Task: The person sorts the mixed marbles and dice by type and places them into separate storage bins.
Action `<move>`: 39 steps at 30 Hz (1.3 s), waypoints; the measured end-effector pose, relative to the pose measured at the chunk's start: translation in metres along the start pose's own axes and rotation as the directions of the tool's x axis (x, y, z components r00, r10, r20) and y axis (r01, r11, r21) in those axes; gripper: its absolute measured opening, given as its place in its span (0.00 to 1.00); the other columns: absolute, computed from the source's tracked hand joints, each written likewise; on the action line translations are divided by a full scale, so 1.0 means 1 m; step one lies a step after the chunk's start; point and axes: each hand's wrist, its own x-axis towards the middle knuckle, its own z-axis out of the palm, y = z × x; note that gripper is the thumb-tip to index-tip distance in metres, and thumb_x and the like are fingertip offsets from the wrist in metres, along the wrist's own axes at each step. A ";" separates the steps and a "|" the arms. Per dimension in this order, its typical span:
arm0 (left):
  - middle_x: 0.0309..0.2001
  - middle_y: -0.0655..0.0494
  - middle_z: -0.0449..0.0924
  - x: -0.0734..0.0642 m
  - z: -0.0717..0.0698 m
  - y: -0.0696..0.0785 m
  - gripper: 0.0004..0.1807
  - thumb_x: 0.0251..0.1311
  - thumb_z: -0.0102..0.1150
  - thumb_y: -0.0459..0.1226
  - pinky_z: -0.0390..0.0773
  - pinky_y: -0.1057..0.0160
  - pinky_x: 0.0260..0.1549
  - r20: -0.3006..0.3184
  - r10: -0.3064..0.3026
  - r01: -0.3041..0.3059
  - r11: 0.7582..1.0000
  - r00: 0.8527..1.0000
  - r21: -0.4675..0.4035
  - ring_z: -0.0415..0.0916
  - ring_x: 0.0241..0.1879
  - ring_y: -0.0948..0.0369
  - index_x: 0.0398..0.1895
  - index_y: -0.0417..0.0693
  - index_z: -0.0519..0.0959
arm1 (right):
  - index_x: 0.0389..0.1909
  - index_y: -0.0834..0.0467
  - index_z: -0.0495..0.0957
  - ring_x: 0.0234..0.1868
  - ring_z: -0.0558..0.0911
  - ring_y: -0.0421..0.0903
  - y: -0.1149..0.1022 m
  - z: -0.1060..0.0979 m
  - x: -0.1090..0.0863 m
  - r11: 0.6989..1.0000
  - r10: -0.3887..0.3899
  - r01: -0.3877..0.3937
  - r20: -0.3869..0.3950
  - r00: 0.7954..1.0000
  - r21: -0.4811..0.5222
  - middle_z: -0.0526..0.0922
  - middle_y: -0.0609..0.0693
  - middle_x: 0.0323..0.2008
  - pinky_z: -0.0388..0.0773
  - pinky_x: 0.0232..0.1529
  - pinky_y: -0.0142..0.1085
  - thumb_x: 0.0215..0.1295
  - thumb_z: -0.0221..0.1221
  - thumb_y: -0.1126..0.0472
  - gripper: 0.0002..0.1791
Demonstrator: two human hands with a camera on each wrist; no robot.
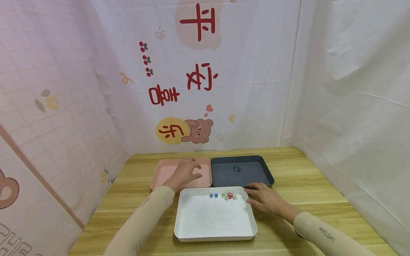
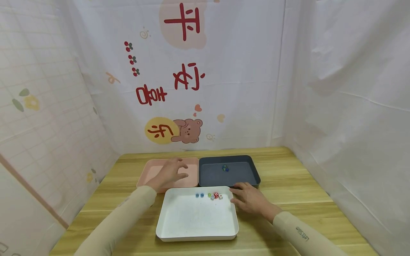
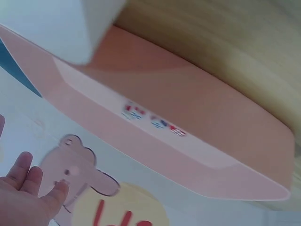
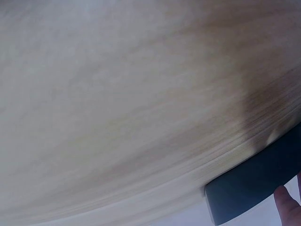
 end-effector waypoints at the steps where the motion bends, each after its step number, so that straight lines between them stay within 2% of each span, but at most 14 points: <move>1: 0.65 0.45 0.69 0.001 0.001 0.003 0.20 0.59 0.70 0.47 0.63 0.43 0.65 0.007 0.010 -0.010 1.000 1.000 0.013 0.61 0.67 0.46 0.53 0.51 0.84 | 0.61 0.56 0.79 0.57 0.75 0.58 0.000 0.000 0.000 1.000 -0.002 0.002 -0.002 1.000 -0.003 0.76 0.58 0.59 0.75 0.53 0.55 0.71 0.56 0.42 0.27; 11: 0.67 0.51 0.67 0.003 0.018 0.038 0.17 0.59 0.70 0.48 0.57 0.46 0.68 0.079 0.089 -0.094 0.993 0.993 0.066 0.56 0.70 0.52 0.50 0.58 0.85 | 0.60 0.56 0.80 0.57 0.76 0.58 -0.001 -0.003 0.000 1.000 0.002 -0.002 -0.010 1.000 -0.008 0.77 0.58 0.58 0.75 0.53 0.56 0.70 0.57 0.43 0.26; 17: 0.69 0.50 0.65 0.002 0.029 0.057 0.20 0.57 0.70 0.51 0.58 0.48 0.69 0.144 0.128 -0.146 0.981 0.981 0.126 0.57 0.71 0.52 0.53 0.60 0.85 | 0.60 0.56 0.80 0.57 0.76 0.58 -0.003 -0.005 0.000 1.000 0.009 -0.009 -0.004 1.000 -0.003 0.76 0.59 0.58 0.76 0.53 0.56 0.70 0.58 0.44 0.26; 21: 0.70 0.50 0.64 0.000 0.035 0.068 0.20 0.59 0.68 0.53 0.57 0.49 0.70 0.191 0.173 -0.208 0.960 0.966 0.186 0.56 0.71 0.52 0.53 0.62 0.84 | 0.60 0.56 0.80 0.56 0.76 0.58 -0.002 -0.004 0.000 1.000 0.008 -0.008 -0.006 1.000 -0.004 0.77 0.58 0.58 0.76 0.52 0.56 0.70 0.58 0.43 0.26; 25: 0.69 0.49 0.66 -0.002 0.043 0.073 0.18 0.59 0.67 0.54 0.58 0.49 0.69 0.217 0.248 -0.300 0.919 0.944 0.256 0.57 0.71 0.52 0.52 0.65 0.84 | 0.61 0.56 0.80 0.56 0.76 0.57 -0.001 -0.003 0.001 1.000 0.009 -0.009 -0.005 1.000 -0.005 0.77 0.58 0.58 0.76 0.52 0.55 0.70 0.57 0.42 0.27; 28: 0.69 0.49 0.66 -0.003 0.051 0.075 0.17 0.59 0.67 0.54 0.58 0.46 0.68 0.231 0.273 -0.332 0.903 0.934 0.274 0.57 0.71 0.51 0.51 0.66 0.85 | 0.61 0.55 0.80 0.57 0.75 0.57 -0.001 -0.002 0.001 1.000 0.010 -0.010 0.001 1.000 -0.002 0.76 0.58 0.58 0.76 0.53 0.55 0.70 0.57 0.42 0.27; 31: 0.70 0.49 0.65 -0.003 0.057 0.077 0.17 0.59 0.67 0.54 0.57 0.46 0.68 0.236 0.276 -0.337 0.899 0.932 0.278 0.56 0.71 0.51 0.50 0.66 0.85 | 0.61 0.56 0.80 0.57 0.75 0.58 -0.001 -0.001 0.001 1.000 0.012 -0.012 0.004 1.000 0.000 0.76 0.58 0.59 0.76 0.53 0.56 0.70 0.57 0.42 0.27; 39: 0.70 0.51 0.64 -0.003 0.068 0.080 0.15 0.60 0.66 0.54 0.56 0.45 0.69 0.238 0.279 -0.351 0.867 0.930 0.354 0.55 0.72 0.52 0.49 0.68 0.85 | 0.61 0.56 0.80 0.57 0.75 0.58 -0.001 -0.001 0.000 1.000 0.016 -0.016 0.005 1.000 -0.005 0.76 0.58 0.59 0.76 0.52 0.56 0.70 0.57 0.41 0.28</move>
